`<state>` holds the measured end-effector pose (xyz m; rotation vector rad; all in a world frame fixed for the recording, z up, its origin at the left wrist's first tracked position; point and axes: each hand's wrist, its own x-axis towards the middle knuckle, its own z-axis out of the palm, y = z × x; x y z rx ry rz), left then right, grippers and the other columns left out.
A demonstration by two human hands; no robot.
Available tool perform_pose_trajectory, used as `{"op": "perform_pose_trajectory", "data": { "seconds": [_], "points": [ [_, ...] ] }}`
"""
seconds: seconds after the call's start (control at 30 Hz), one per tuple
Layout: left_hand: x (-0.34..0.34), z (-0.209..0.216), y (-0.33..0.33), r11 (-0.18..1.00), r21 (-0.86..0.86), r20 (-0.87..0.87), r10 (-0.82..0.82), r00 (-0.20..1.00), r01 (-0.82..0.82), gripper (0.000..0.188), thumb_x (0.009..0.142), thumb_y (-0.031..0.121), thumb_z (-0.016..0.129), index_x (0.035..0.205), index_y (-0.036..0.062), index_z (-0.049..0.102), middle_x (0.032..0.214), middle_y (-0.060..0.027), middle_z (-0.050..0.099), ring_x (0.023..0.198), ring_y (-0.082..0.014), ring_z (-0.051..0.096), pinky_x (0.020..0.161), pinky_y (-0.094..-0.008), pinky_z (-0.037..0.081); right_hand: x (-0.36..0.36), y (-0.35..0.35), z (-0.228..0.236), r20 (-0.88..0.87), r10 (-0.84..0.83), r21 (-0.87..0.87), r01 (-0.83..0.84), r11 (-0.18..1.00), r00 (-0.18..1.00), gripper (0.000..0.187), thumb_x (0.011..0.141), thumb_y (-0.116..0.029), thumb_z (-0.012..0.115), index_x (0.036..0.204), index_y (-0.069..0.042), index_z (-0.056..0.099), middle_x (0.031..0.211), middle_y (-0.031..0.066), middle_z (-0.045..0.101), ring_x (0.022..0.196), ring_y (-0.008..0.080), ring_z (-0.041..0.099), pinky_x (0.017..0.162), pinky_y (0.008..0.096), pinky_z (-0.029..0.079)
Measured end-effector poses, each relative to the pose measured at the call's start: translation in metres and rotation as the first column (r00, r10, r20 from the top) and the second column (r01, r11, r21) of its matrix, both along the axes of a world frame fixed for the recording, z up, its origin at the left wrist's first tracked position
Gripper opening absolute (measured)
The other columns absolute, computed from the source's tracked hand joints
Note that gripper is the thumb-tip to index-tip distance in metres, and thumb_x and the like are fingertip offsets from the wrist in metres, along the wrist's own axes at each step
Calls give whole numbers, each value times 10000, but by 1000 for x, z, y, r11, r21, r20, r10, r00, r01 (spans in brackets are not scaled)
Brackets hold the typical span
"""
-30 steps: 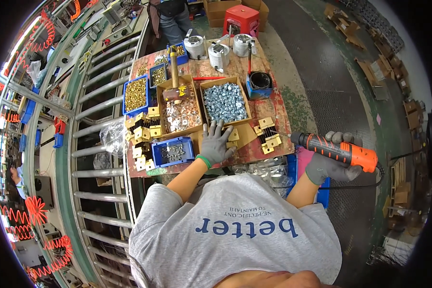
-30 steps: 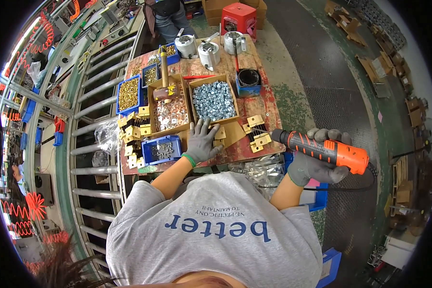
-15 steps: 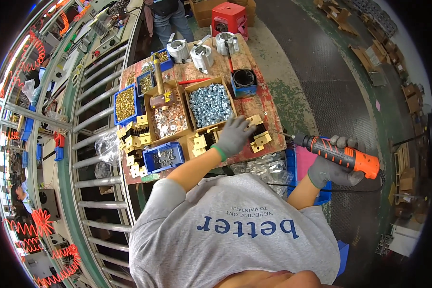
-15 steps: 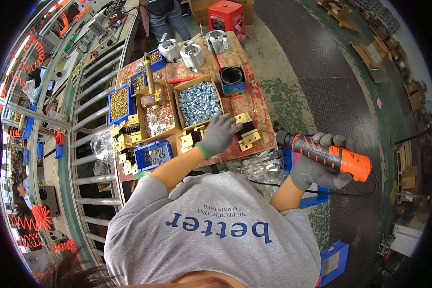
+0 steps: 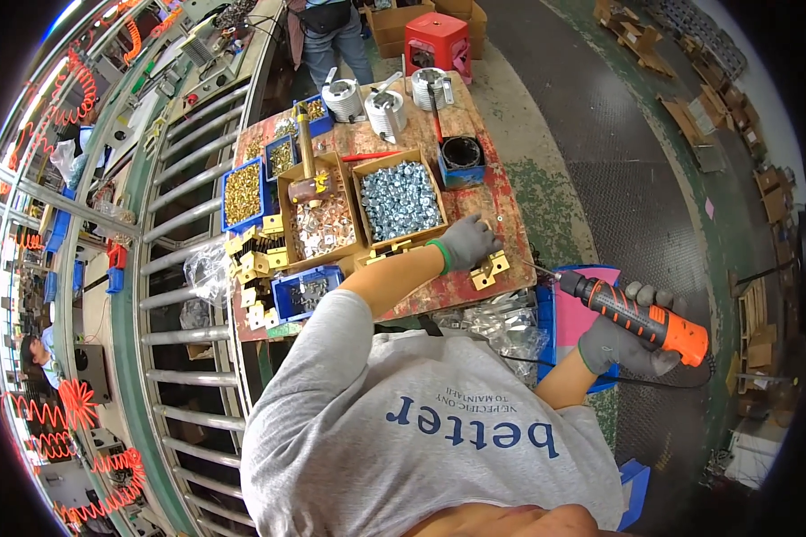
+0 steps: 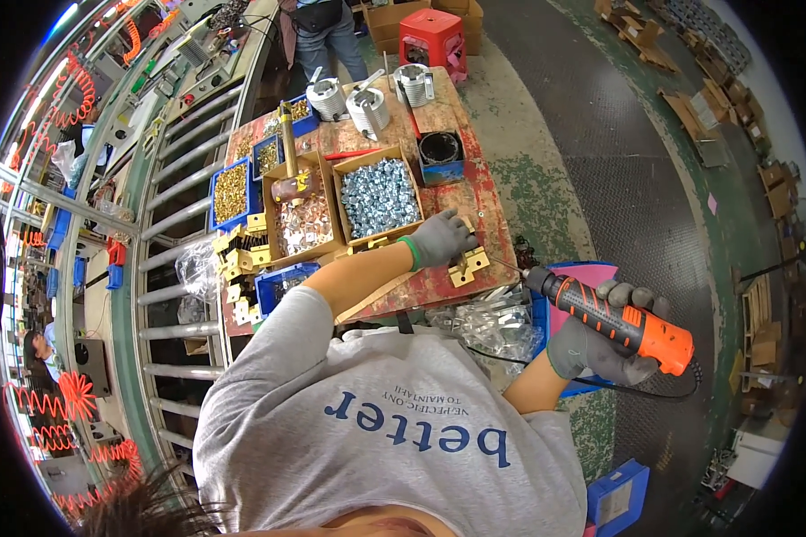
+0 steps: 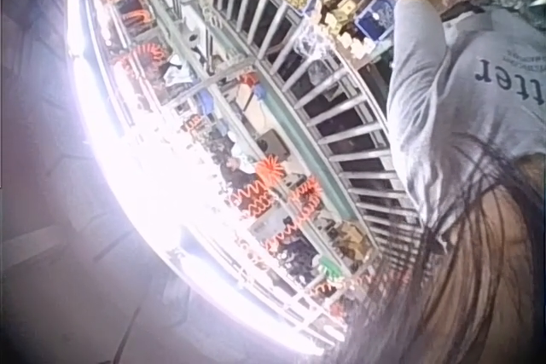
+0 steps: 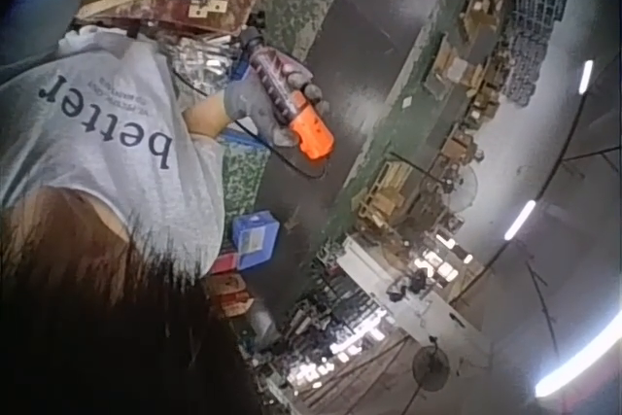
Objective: Assemble metal components onto a base plate using a power drill and screws on a workshop workbench.
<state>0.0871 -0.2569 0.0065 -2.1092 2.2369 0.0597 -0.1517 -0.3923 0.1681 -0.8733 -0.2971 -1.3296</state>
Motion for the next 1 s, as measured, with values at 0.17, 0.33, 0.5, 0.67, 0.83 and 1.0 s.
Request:
{"op": "perform_pose_trajectory", "data": {
  "seconds": [0.17, 0.33, 0.5, 0.67, 0.83, 1.0],
  "points": [
    [-33, 82, 78, 828, 60, -816, 362, 450, -557, 348, 797, 222, 692, 1112, 114, 590, 1067, -42, 625, 1060, -247, 612, 888, -357, 504, 23, 11, 4, 41, 138, 0, -138, 990, 990, 682, 826, -500, 619, 1257, 19, 519, 1115, 169, 625, 853, 275, 627, 760, 425, 494],
    [-60, 78, 145, 636, 532, -521, -275, -808, -559, 469, 845, 119, 634, 1276, 59, 459, 1085, -83, 602, 921, -245, 654, 746, -393, 581, 76, 54, 7, 65, 365, 8, -366, 930, 929, 681, 825, -495, 622, 1272, 7, 511, 1111, 171, 622, 854, 271, 623, 760, 429, 498],
    [-77, 57, 198, 403, 579, -672, -256, -695, -708, 508, 846, 55, 613, 1314, 30, 417, 1119, -112, 582, 919, -215, 638, 765, -350, 569, 129, 111, 1, 28, 620, 39, -621, 783, 784, 667, 842, -479, 611, 1298, -11, 479, 1114, 167, 613, 905, 280, 637, 757, 439, 526],
    [-84, 55, 242, 291, 444, -803, -291, -521, -847, 550, 851, 30, 599, 1354, 14, 377, 1142, -105, 581, 1003, -182, 592, 851, -328, 521, 164, 168, -4, 7, 802, 68, -801, 595, 597, 683, 823, -478, 664, 1290, -22, 463, 1150, 160, 604, 962, 276, 642, 792, 446, 536],
    [-86, 60, 278, 260, 447, -790, -335, -514, -856, 537, 815, 25, 629, 1317, 3, 440, 1130, -79, 579, 1006, -166, 565, 895, -312, 476, 179, 207, -6, -46, 826, 99, -820, 563, 562, 704, 803, -493, 689, 1275, -19, 470, 1124, 153, 618, 927, 269, 652, 769, 439, 546],
    [-90, 42, 302, 129, 309, -922, -204, -330, -942, 535, 822, 30, 618, 1317, 10, 416, 1129, -78, 598, 985, -157, 589, 852, -307, 504, 189, 239, 4, -148, 852, 55, -856, 514, 502, 711, 771, -546, 677, 1178, 17, 522, 993, 167, 630, 798, 254, 641, 686, 398, 535]
  ]
}}
